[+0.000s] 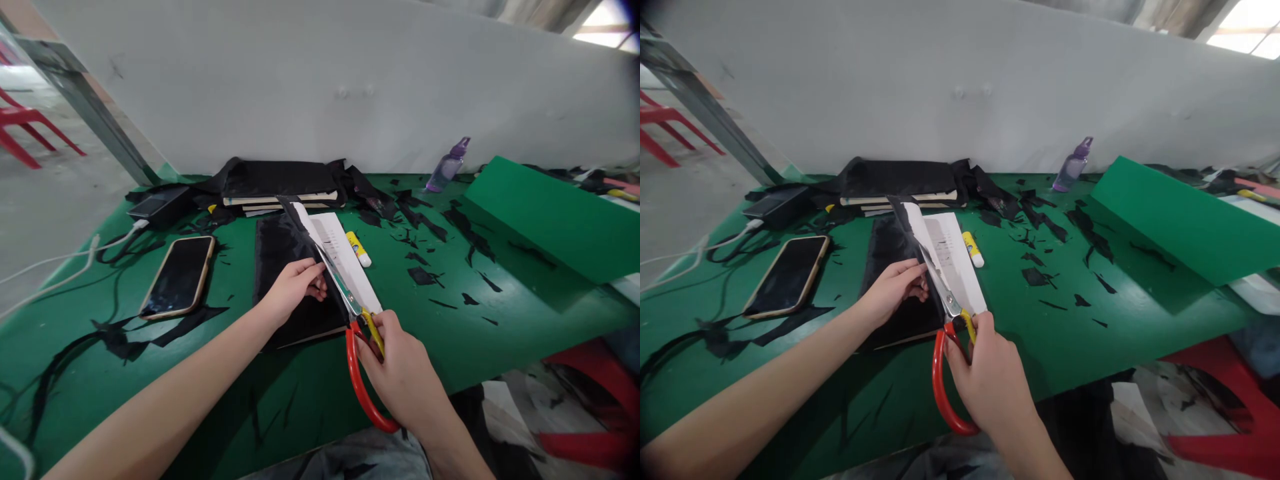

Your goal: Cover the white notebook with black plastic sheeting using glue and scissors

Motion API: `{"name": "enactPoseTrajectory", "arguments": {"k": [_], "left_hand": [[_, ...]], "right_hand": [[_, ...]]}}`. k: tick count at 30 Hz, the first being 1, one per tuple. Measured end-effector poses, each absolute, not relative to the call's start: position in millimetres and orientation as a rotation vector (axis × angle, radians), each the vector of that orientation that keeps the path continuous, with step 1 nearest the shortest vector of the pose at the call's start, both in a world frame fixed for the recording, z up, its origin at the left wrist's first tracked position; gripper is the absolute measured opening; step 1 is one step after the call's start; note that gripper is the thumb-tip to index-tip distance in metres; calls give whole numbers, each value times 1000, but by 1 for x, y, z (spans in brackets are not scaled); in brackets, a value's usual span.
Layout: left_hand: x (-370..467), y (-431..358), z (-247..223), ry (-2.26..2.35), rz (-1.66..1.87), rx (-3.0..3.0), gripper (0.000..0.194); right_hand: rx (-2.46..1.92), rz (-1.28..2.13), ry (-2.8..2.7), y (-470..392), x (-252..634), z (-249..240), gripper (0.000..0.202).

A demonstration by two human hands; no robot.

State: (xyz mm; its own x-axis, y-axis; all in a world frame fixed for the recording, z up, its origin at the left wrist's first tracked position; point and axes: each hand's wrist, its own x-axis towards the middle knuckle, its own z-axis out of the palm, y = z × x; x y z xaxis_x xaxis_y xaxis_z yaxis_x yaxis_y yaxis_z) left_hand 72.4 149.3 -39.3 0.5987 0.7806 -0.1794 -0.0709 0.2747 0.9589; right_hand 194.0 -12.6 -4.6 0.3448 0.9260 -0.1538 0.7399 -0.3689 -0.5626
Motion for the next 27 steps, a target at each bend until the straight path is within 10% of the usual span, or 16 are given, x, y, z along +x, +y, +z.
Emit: {"name": "enactPoseTrajectory", "arguments": {"k": [27], "left_hand": [[73, 149, -41, 742, 654, 1153, 26]], "right_hand": [[-2178, 662, -1461, -13, 195, -6, 15]]}}
